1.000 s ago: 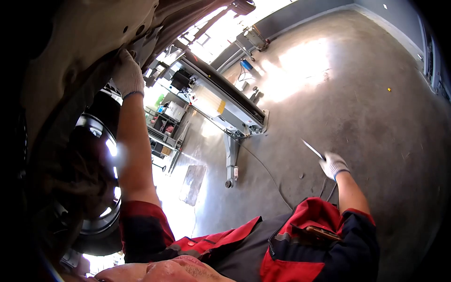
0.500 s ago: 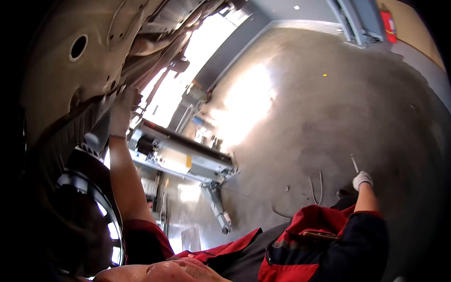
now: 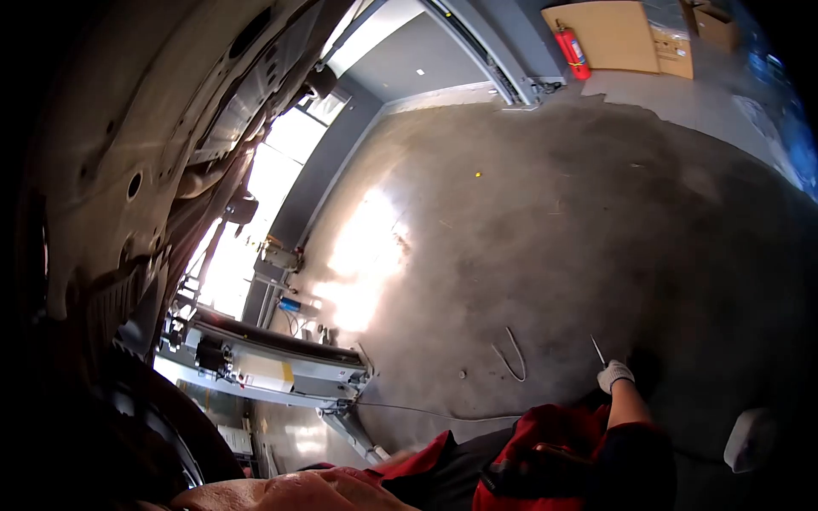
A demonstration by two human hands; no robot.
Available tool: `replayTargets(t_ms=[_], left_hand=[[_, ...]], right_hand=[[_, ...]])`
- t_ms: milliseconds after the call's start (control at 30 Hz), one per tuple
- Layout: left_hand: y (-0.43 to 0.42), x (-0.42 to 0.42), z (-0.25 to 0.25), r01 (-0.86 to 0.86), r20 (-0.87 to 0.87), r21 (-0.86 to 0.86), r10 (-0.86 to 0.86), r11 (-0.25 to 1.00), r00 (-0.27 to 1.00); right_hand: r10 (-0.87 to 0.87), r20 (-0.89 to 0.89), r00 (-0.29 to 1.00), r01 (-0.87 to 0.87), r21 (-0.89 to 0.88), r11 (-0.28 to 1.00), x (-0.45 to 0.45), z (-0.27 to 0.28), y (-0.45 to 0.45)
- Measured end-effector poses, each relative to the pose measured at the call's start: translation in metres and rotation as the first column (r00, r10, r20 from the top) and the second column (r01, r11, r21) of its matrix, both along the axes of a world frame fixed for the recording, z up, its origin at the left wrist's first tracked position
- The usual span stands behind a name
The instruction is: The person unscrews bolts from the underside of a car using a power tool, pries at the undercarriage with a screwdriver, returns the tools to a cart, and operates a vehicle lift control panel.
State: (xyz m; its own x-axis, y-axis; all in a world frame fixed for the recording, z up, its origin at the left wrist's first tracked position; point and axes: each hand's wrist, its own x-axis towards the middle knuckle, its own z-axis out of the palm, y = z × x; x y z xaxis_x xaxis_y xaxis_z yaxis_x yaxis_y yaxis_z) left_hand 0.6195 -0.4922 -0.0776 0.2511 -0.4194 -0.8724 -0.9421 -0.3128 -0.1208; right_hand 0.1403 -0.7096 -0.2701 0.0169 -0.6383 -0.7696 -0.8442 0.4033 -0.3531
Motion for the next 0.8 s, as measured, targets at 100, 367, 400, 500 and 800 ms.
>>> replayTargets(t_ms=[100,367,400,500,800], left_hand=[[0.042,-0.019,-0.020,-0.266,-0.047,-0.014,0.265,0.964,0.963],[-0.013,-0.088,-0.118,0.134,-0.239,-0.211,-0.184,0.968,0.953],[-0.028,-0.098,-0.126,0.123,-0.217,-0.303,-0.194,0.945,0.957],[-0.120,-0.202,-0.028,-0.622,-0.301,-0.458,0.547,0.635,0.781],[-0.045,-0.328,-0.041,-0.463,-0.490,-0.046,0.384,0.885,0.783]], right_hand=[[0.258,-0.100,0.961,-0.220,0.290,0.931,-0.056,0.004,-0.011],[0.428,-0.014,0.904,-0.420,0.167,0.892,-0.105,-0.045,-0.051],[0.340,0.019,0.940,-0.340,0.099,0.935,-0.107,-0.019,-0.060],[0.384,0.021,0.923,-0.384,0.122,0.915,-0.119,0.003,-0.085],[0.793,-0.255,0.553,-0.743,0.280,0.608,-0.153,0.004,-0.145]])
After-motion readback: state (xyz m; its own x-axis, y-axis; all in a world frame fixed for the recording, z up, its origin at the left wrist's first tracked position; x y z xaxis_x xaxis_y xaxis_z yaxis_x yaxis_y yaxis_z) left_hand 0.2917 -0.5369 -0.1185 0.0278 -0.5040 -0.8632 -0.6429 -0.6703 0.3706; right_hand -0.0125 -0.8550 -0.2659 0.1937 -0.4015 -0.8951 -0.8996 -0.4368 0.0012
